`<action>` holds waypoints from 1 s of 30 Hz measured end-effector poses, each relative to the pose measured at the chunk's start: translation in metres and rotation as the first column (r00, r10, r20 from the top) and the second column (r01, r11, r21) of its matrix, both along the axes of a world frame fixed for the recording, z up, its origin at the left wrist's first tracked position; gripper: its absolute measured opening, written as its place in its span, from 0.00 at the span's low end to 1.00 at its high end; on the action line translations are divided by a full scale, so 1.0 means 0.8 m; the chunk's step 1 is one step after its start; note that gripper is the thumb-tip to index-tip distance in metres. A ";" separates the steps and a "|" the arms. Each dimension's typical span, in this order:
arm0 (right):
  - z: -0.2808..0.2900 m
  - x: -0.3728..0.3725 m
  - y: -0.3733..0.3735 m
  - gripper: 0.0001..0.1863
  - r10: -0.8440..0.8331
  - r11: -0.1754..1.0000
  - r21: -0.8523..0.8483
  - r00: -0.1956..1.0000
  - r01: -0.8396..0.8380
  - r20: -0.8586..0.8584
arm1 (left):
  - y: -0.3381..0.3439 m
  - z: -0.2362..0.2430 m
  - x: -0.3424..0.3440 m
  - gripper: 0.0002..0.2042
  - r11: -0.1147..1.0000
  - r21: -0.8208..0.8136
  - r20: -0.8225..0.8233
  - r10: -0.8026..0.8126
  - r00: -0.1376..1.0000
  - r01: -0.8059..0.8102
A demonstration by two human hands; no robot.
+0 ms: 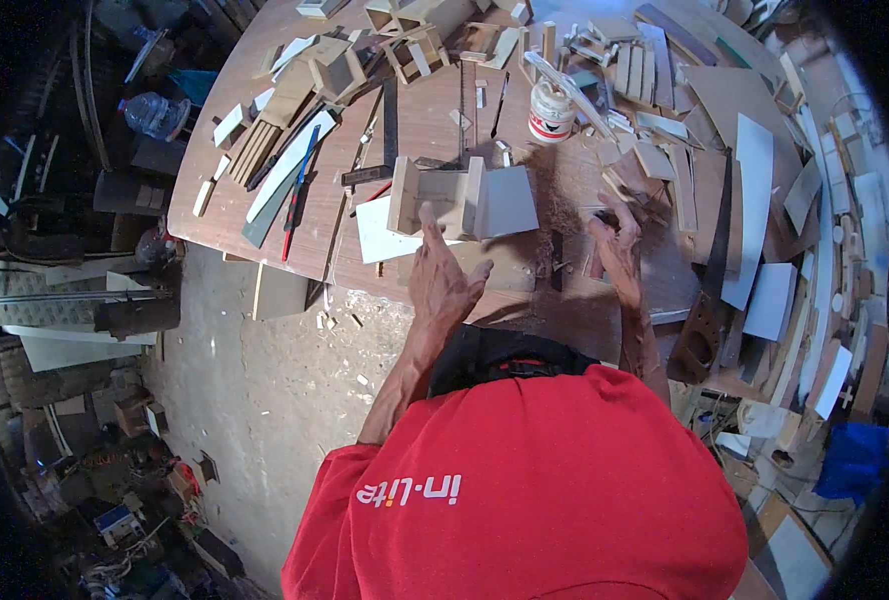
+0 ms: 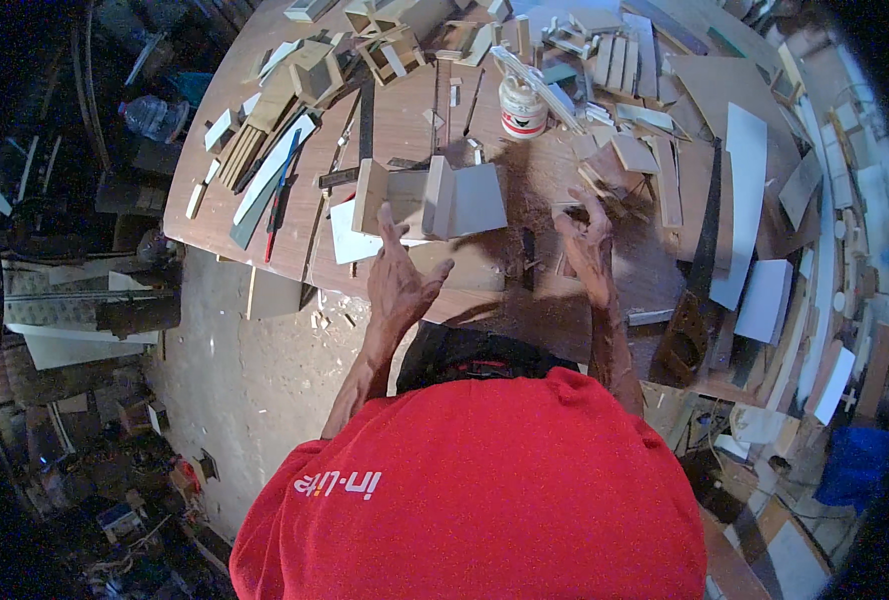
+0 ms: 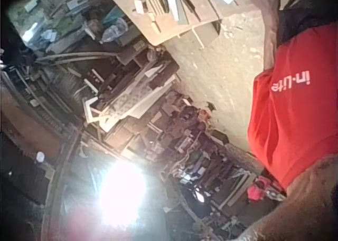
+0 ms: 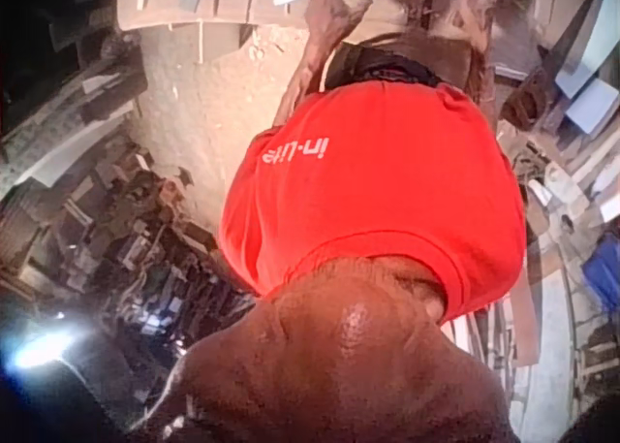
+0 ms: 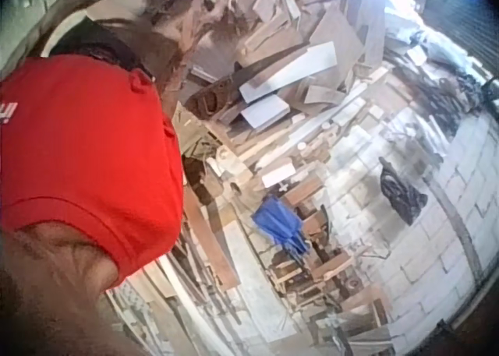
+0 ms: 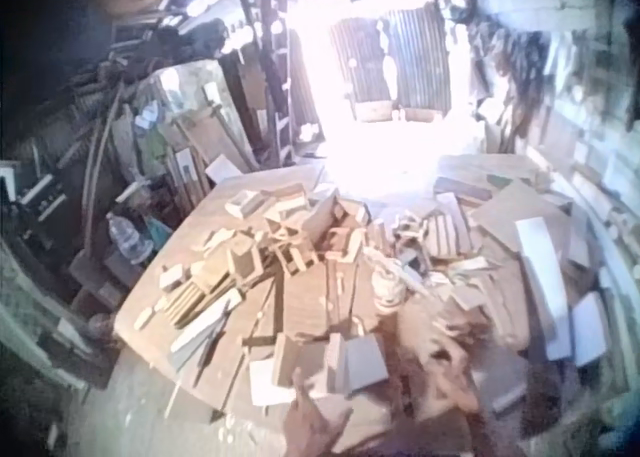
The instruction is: The person applies glue to wooden pieces with a stick and fits the pieces together by hand to assemble a wooden structure.
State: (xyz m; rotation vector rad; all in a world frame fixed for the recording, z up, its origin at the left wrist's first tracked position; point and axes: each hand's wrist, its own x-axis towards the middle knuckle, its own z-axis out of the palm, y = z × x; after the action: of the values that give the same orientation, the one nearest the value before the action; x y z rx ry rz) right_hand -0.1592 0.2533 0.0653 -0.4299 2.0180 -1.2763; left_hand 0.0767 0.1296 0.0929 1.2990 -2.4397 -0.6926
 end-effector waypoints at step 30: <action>-0.091 0.154 0.003 0.11 -0.319 0.942 -0.161 0.935 0.294 -0.158 | -0.038 -0.010 0.134 0.20 0.758 0.352 -0.237 -0.495 0.836 0.548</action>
State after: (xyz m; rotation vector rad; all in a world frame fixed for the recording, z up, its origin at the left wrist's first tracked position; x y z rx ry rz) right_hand -0.0357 0.2560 -0.0071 -0.3095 2.2248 -1.6225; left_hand 0.1839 0.0992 0.0852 0.6176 -2.6472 -1.4504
